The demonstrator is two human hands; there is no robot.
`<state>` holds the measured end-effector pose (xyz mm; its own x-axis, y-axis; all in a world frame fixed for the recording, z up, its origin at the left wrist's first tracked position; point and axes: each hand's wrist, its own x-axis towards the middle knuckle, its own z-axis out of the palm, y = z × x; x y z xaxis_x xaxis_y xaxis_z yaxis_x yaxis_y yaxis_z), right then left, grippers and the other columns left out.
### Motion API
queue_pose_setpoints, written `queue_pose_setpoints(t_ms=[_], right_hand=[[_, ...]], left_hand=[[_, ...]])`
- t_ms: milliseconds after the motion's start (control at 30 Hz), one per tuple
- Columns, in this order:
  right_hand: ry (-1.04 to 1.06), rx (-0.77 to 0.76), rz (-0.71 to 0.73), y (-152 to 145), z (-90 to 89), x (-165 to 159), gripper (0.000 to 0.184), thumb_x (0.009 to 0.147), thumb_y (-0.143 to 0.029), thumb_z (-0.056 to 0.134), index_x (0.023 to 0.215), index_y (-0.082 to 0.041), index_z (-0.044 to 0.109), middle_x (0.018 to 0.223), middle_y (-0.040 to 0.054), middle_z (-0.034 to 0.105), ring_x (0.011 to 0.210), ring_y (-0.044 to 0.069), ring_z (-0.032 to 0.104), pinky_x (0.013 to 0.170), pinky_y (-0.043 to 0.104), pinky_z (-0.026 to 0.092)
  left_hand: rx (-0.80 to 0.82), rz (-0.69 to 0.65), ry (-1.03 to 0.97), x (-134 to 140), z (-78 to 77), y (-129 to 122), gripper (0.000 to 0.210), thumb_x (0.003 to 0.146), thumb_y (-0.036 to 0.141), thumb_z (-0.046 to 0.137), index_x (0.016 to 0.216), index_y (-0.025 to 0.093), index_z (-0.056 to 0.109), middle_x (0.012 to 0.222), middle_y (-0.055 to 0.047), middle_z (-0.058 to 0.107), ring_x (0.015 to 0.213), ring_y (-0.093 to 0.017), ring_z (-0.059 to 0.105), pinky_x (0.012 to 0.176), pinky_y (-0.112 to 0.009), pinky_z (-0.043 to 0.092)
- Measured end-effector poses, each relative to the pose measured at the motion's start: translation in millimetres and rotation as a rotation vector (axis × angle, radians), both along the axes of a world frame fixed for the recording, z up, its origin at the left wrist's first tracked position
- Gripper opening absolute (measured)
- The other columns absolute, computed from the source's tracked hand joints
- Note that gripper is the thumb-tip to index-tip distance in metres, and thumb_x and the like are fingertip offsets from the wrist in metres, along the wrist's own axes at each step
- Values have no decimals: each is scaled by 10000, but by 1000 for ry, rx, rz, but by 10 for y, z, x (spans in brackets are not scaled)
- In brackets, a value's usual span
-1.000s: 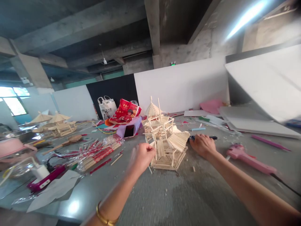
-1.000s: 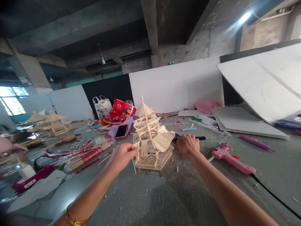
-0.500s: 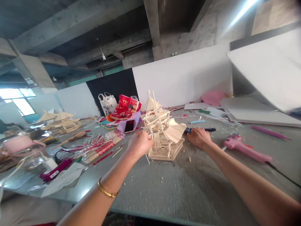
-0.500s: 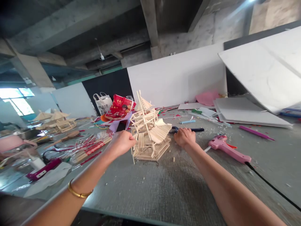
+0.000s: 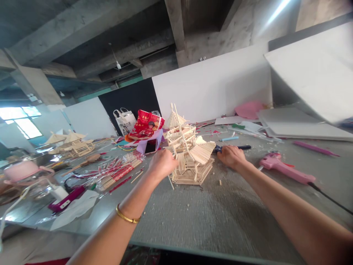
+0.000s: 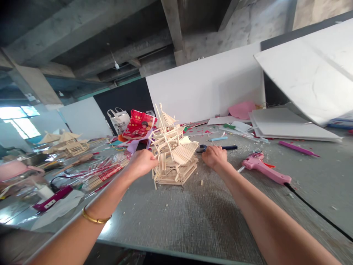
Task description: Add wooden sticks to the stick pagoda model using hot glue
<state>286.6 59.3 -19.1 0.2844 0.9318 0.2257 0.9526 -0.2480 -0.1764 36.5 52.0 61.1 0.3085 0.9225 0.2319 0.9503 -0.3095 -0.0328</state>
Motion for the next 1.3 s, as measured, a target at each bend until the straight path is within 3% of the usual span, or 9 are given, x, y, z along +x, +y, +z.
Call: queue_pose_setpoints(t_ms=[300, 667, 1300], right_hand=[[5, -19, 3, 23, -9, 16, 361, 772, -332, 369, 866, -116, 643, 920, 154, 615, 898, 300, 533, 660, 350, 396], [9, -37, 16, -7, 13, 14, 355, 775, -348, 377, 863, -126, 640, 953, 144, 614, 900, 284, 535, 666, 331, 393], [8, -28, 21, -18, 35, -1, 346, 784, -319, 376, 888, -120, 640, 975, 159, 597, 911, 280, 525, 707, 352, 389]], left_hand=[[-41, -23, -22, 1, 47, 12, 208, 629, 277, 475, 534, 151, 611, 495, -36, 521, 497, -137, 483, 457, -242, 277], [-114, -12, -88, 39, 111, 30, 206, 578, 260, 479, 388, 199, 430, 396, 29, 319, 461, -127, 409, 444, -235, 259], [-140, -18, -132, 31, 74, 23, 200, 601, 258, 473, 413, 190, 473, 351, 33, 343, 436, -123, 418, 464, -245, 272]])
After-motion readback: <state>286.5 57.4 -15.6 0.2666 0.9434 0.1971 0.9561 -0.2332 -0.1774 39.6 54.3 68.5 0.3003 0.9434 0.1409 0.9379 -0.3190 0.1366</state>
